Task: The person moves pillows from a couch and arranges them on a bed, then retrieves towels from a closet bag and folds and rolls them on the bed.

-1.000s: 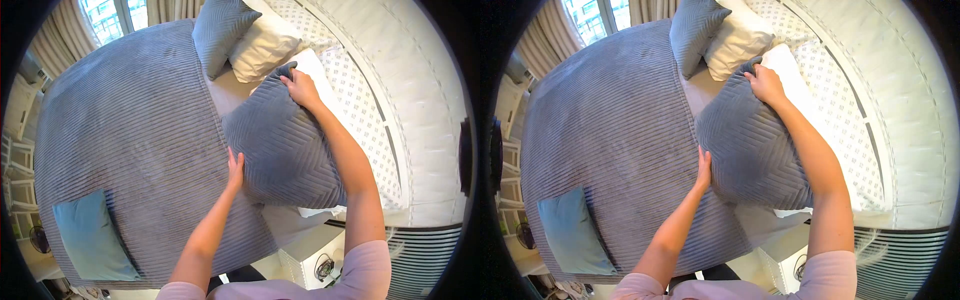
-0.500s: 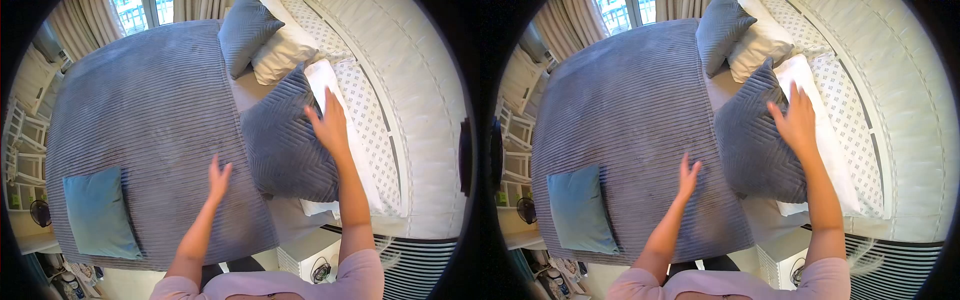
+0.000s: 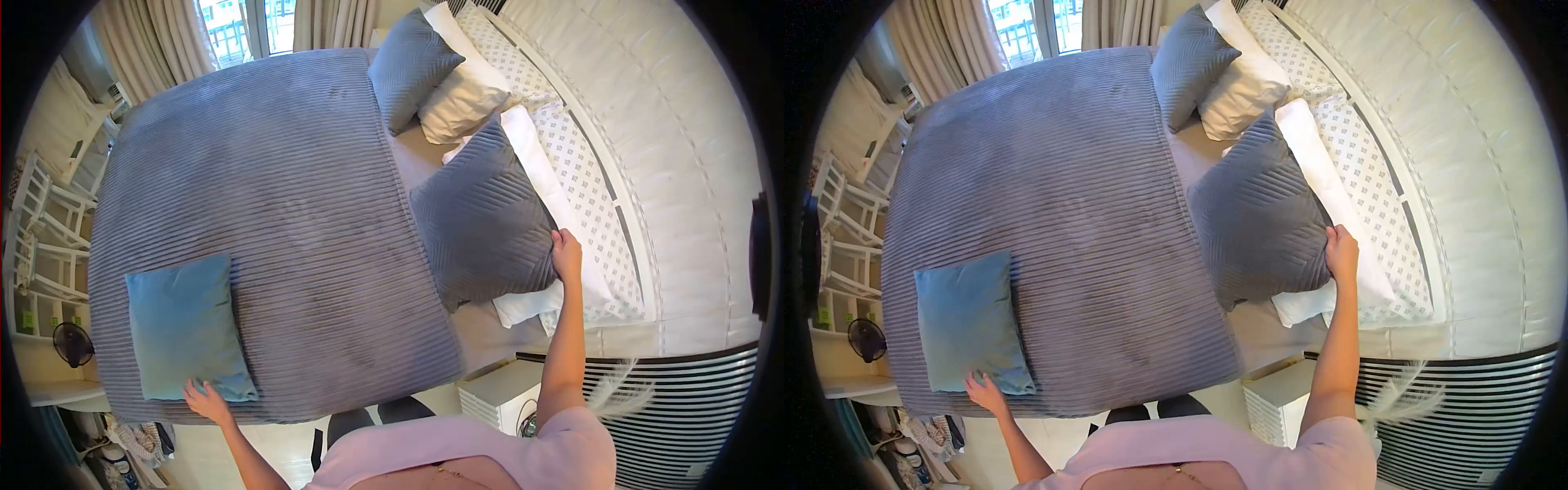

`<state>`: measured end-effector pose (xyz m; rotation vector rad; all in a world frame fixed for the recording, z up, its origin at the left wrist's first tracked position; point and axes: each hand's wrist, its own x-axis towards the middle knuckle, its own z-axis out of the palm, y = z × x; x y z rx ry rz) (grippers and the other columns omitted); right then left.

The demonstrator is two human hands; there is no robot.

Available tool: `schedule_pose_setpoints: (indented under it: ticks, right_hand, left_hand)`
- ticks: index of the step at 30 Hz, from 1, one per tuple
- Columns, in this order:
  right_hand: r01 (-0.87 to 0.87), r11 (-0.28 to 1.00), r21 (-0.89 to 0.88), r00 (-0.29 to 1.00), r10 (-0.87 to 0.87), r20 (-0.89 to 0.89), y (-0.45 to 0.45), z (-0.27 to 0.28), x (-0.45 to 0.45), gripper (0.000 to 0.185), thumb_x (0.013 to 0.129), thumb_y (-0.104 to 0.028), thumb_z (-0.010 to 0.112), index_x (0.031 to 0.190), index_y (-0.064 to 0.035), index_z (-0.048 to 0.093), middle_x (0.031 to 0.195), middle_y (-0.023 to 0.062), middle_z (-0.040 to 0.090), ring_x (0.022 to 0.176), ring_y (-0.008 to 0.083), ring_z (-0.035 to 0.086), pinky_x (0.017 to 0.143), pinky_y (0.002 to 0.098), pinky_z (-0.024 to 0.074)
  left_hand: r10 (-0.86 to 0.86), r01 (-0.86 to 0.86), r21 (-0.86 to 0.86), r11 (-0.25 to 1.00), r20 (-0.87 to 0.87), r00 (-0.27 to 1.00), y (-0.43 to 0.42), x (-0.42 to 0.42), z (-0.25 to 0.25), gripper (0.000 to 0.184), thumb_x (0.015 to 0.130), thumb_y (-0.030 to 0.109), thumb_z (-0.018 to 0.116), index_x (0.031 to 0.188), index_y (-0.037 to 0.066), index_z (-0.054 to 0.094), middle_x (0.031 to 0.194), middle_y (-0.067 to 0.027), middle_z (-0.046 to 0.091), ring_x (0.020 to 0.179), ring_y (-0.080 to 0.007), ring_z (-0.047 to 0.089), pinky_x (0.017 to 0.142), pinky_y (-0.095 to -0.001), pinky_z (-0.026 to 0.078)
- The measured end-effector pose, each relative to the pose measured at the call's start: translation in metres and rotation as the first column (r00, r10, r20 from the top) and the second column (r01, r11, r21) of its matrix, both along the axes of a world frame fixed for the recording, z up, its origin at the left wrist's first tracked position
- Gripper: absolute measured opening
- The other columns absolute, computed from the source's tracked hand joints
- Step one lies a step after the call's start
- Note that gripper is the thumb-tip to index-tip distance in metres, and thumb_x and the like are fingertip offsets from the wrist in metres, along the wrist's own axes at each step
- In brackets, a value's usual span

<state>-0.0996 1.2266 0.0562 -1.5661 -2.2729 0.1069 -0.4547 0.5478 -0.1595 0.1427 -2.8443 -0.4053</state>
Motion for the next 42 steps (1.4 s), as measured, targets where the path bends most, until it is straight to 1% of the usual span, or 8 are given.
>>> schedule_pose_setpoints:
  ticks: [6,14,18,23,29,32,36,42]
  right_hand:
    - [0.116,0.993,0.029,0.981,-0.119,0.152,-0.005,-0.018,0.002,0.026,0.086,-0.031,0.056,0.087,-0.0064,0.062,0.079,0.0193,0.064,0.077,0.0381,0.062,0.067,0.0447,0.0481]
    - [-0.013,0.941,0.337,0.965,-0.077,0.251,-0.035,0.015,-0.028,0.035,0.085,-0.03,0.057,0.108,-0.003,0.057,0.099,0.019,0.058,0.091,0.0367,0.057,0.077,0.0442,0.0456]
    - [-0.325,0.864,0.385,0.944,0.318,0.084,-0.063,0.012,-0.082,0.033,0.086,-0.022,0.057,0.111,-0.0004,0.055,0.106,0.019,0.055,0.1,0.0357,0.052,0.086,0.0422,0.0416]
    - [-0.727,0.684,0.056,0.669,0.724,-0.169,-0.144,0.015,-0.18,0.025,0.088,-0.016,0.055,0.107,0.001,0.057,0.102,0.0164,0.058,0.096,0.0309,0.055,0.085,0.036,0.0431]
    - [-0.82,0.29,-0.494,0.57,0.488,-0.661,-0.235,-0.01,-0.253,0.048,0.093,-0.04,0.042,0.117,0.0006,0.053,0.106,0.0113,0.06,0.097,0.0248,0.057,0.087,0.033,0.0438]
    - [-0.714,-0.079,-0.696,0.685,-0.289,-0.669,-0.236,-0.054,-0.258,0.079,0.087,-0.066,0.025,0.128,-0.0009,0.044,0.117,0.0123,0.056,0.108,0.0258,0.053,0.094,0.0364,0.0398]
    - [-0.676,-0.179,-0.714,0.697,-0.468,-0.543,-0.182,-0.221,-0.183,0.097,0.079,-0.079,0.021,0.137,-0.0024,0.034,0.132,0.0155,0.047,0.123,0.0324,0.042,0.103,0.043,0.0308]
    - [-0.128,0.243,-0.962,0.955,-0.23,-0.185,-0.184,-0.257,-0.102,0.074,0.086,-0.062,0.04,0.123,0.0012,0.051,0.117,0.0157,0.058,0.111,0.0274,0.052,0.095,0.0367,0.0361]
  left_hand:
    - [0.222,-0.314,0.377,0.871,0.266,0.938,-0.037,-0.021,-0.048,0.06,0.083,0.044,0.058,0.128,0.006,0.045,0.131,-0.0275,0.038,0.12,-0.0369,0.04,0.097,-0.0474,0.033]
    - [-0.056,-0.474,0.843,-0.254,0.477,0.877,-0.042,-0.052,-0.031,0.085,0.077,0.057,0.062,0.134,-0.001,0.035,0.134,-0.0135,0.042,0.12,-0.0329,0.042,0.095,-0.046,0.04]
    - [0.106,-0.423,0.843,-0.331,0.479,0.871,-0.014,-0.065,0.009,0.055,0.082,0.034,0.066,0.117,-0.006,0.051,0.113,-0.0146,0.058,0.1,-0.0314,0.057,0.084,-0.0468,0.048]
    - [0.067,0.074,0.989,-0.128,-0.066,0.996,0.044,-0.098,0.09,0.051,0.082,0.018,0.066,0.122,-0.006,0.046,0.115,-0.0133,0.056,0.096,-0.0266,0.058,0.086,-0.0355,0.046]
    - [-0.326,0.322,0.541,0.777,-0.092,0.941,0.123,-0.018,0.289,0.031,0.07,0.007,0.067,0.098,0.003,0.055,0.091,-0.0142,0.062,0.088,-0.0317,0.06,0.076,-0.0341,0.047]
    - [-0.843,0.852,0.116,0.51,-0.133,0.522,0.155,0.034,0.235,0.023,0.062,0.0,0.058,0.083,0.007,0.052,0.074,-0.0103,0.05,0.071,-0.0299,0.053,0.061,-0.0406,0.045]
    - [-0.97,0.76,0.604,0.241,0.17,0.173,0.142,0.096,0.148,0.04,0.069,0.015,0.07,0.105,0.006,0.056,0.102,-0.0143,0.053,0.098,-0.032,0.051,0.081,-0.0381,0.045]
    - [-0.618,0.408,0.552,0.728,0.27,0.738,0.089,0.04,0.057,0.04,0.079,0.028,0.064,0.108,0.001,0.058,0.11,-0.0201,0.055,0.107,-0.035,0.049,0.094,-0.0419,0.037]
